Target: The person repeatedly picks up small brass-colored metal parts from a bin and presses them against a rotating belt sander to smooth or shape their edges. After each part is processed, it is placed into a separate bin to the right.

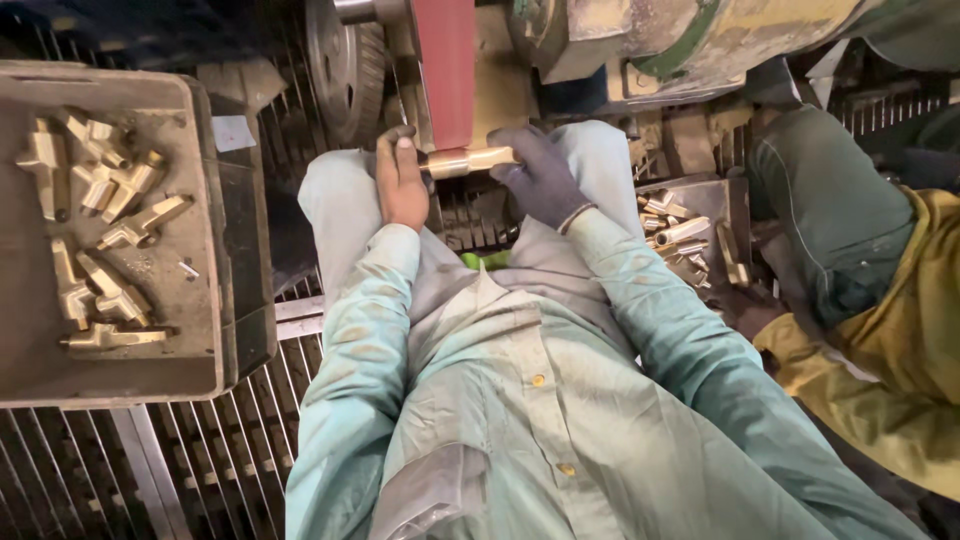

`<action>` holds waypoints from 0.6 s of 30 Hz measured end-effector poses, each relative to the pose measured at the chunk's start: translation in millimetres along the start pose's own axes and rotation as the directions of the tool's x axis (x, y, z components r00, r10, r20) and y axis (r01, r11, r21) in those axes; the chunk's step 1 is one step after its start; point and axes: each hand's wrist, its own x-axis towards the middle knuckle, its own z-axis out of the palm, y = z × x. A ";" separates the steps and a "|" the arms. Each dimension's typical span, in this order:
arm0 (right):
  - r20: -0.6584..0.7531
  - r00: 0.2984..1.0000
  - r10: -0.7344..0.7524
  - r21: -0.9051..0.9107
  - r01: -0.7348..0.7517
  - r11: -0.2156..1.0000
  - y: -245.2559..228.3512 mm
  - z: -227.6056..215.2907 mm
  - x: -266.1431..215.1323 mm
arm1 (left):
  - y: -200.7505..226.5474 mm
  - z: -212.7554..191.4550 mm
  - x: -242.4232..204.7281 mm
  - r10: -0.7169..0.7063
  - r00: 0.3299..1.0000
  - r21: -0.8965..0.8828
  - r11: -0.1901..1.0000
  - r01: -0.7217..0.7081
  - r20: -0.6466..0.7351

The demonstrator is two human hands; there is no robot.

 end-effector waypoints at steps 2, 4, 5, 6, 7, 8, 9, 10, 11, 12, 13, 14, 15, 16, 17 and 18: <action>-0.001 0.999 0.035 0.003 -0.035 0.999 -6.3 -6.9 -3.5 | 8.0 -0.4 -1.4 -0.049 0.997 -0.138 0.989 0.057 0.057; 0.025 0.989 0.144 0.017 -0.145 0.989 -10.1 -13.0 -8.5 | 12.9 1.6 -5.4 -0.092 0.991 -0.228 0.967 0.112 0.098; 0.010 0.996 0.089 0.019 -0.089 0.996 -10.7 -14.0 -9.2 | 14.6 2.8 -7.0 -0.110 0.988 -0.252 0.958 0.134 0.107; -0.006 0.999 0.037 0.020 -0.037 0.999 -10.7 -14.9 -10.8 | 15.6 4.4 -8.5 -0.131 0.984 -0.276 0.948 0.159 0.120; -0.021 1.000 -0.015 0.021 0.016 1.000 -9.5 -15.7 -11.8 | 16.2 5.9 -7.1 -0.149 0.982 -0.233 0.957 0.173 0.115; -0.027 0.999 0.034 0.020 -0.033 0.999 -7.7 -14.9 -12.9 | 15.7 8.0 -5.0 -0.171 0.979 -0.191 0.963 0.189 0.109; -0.032 0.996 0.082 0.019 -0.082 0.996 -5.2 -12.3 -12.2 | 14.4 10.0 -3.2 -0.192 0.976 -0.149 0.967 0.206 0.103; -0.036 0.991 0.130 0.018 -0.129 0.991 -1.9 -10.9 -10.7 | 12.4 12.3 -3.0 -0.191 0.977 -0.128 0.971 0.202 0.093; -0.021 0.993 0.113 0.017 -0.113 0.993 1.8 -10.6 -9.7 | 9.8 14.5 -2.8 -0.189 0.978 -0.106 0.975 0.197 0.083; -0.004 0.996 0.094 0.019 -0.094 0.995 5.4 -10.0 -8.5 | 7.1 14.9 -2.4 -0.187 0.980 -0.082 0.978 0.192 0.068; 0.014 0.997 0.075 0.021 -0.075 0.997 9.4 -9.5 -7.1 | 3.9 15.7 -1.9 -0.195 0.979 -0.083 0.977 0.199 0.054; 0.032 0.995 0.096 0.025 -0.097 0.995 13.4 -8.2 -6.8 | 0.2 16.7 -2.5 -0.206 0.978 -0.081 0.975 0.209 0.043; 0.051 0.992 0.118 0.027 -0.119 0.992 17.7 -7.2 -6.6 | -3.7 17.2 -2.9 -0.217 0.976 -0.078 0.973 0.218 0.032; 0.070 0.988 0.141 0.028 -0.143 0.989 21.4 -6.1 -7.8 | -7.5 16.8 -3.7 -0.127 0.992 -0.027 0.991 0.128 0.009; 0.069 0.987 0.142 0.044 -0.145 0.988 24.5 -4.6 -9.7 | -10.8 15.8 -4.6 -0.036 0.999 0.026 0.999 0.036 -0.007; 0.066 0.988 0.142 0.060 -0.146 0.987 27.1 -2.9 -11.0 | -13.3 15.4 -4.3 0.059 0.998 0.080 0.995 -0.058 -0.014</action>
